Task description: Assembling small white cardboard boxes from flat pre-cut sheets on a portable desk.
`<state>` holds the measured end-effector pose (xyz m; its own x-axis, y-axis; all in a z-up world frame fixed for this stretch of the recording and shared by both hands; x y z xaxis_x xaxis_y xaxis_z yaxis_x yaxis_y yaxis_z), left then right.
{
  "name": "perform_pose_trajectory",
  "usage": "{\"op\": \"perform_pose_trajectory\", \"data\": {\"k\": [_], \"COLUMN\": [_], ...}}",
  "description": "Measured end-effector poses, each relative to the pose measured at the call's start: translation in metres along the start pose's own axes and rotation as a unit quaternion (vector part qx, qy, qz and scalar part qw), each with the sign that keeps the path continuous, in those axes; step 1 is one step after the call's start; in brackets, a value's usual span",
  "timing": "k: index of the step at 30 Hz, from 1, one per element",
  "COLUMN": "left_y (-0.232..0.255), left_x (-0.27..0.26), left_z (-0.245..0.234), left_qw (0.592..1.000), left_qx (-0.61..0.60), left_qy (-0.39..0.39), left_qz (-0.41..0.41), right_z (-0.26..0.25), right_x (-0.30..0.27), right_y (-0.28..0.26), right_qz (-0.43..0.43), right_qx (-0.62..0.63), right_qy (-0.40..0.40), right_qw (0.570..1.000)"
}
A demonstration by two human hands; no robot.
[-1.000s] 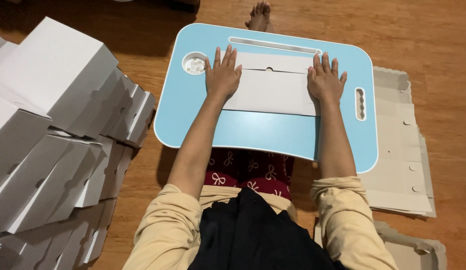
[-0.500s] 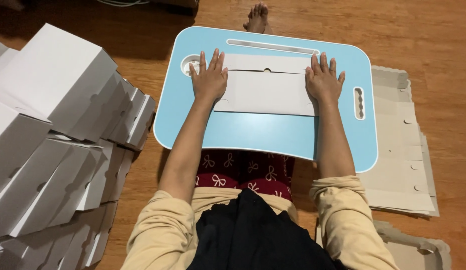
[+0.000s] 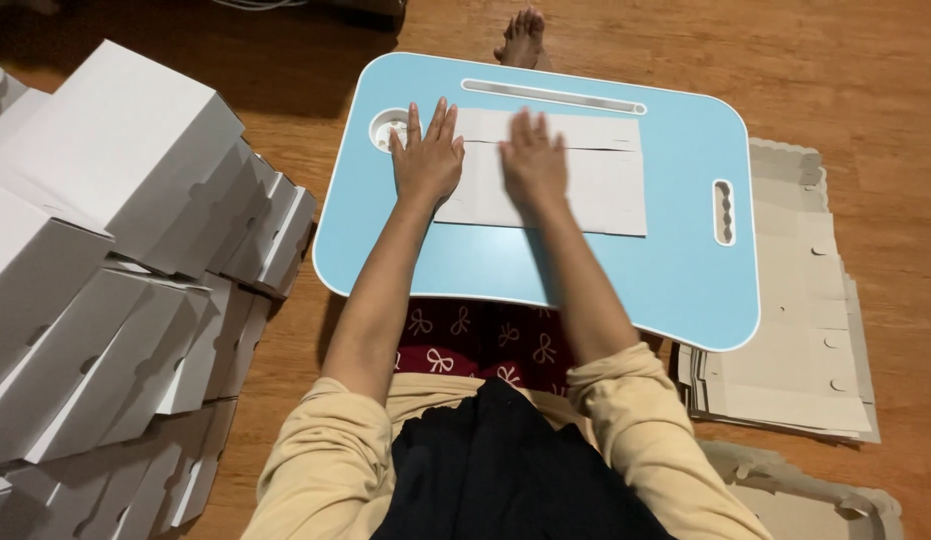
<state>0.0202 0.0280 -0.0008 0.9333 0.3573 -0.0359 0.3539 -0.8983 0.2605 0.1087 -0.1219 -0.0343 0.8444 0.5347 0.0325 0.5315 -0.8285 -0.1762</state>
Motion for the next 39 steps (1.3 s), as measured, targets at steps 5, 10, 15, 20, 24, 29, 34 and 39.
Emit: {"op": "perform_pose_trajectory", "data": {"k": [5, 10, 15, 20, 24, 29, 34, 39], "left_y": [0.000, -0.002, -0.002, 0.008, 0.071, 0.129, 0.078, 0.004], "left_x": [-0.002, 0.002, 0.001, 0.028, 0.028, -0.005, 0.006, 0.000], "left_z": [-0.008, -0.002, -0.002, 0.026, 0.035, 0.044, 0.034, 0.009], "left_qw": [1.000, 1.000, 1.000, 0.999, 0.997, 0.990, 0.992, 1.000], "left_qx": [-0.009, -0.005, -0.005, 0.040, 0.036, 0.034, 0.039, 0.013], "left_qy": [-0.011, -0.001, -0.007, -0.005, 0.060, -0.038, -0.015, -0.021], "left_qz": [-0.001, 0.004, -0.002, -0.021, 0.020, 0.133, 0.118, 0.013], "right_z": [-0.045, -0.050, -0.062, -0.063, -0.064, -0.062, -0.063, -0.057], "right_x": [-0.026, -0.019, -0.032, -0.044, -0.041, -0.043, -0.044, -0.040], "right_y": [-0.053, 0.002, 0.093, 0.117, 0.118, 0.119, 0.119, 0.127], "right_qz": [-0.032, 0.018, 0.124, 0.140, 0.138, 0.137, 0.127, 0.118], "right_qx": [0.062, 0.044, 0.036, 0.054, 0.050, 0.048, 0.046, 0.070], "right_qy": [-0.038, -0.045, -0.059, -0.031, -0.025, -0.026, -0.026, 0.014], "right_qw": [0.997, 0.998, 0.990, 0.988, 0.989, 0.989, 0.990, 0.990]}}
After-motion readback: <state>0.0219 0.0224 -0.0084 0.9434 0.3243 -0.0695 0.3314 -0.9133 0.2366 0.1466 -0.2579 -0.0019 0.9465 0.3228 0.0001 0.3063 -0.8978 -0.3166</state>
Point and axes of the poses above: each hand's wrist, its own x-axis towards the middle knuckle, its own z-axis out of the palm, y = z × x, the point moved 4 cm from there along x, towards the middle knuckle, and after that the axes turned 2 degrees about -z, right-handed, at the moved point
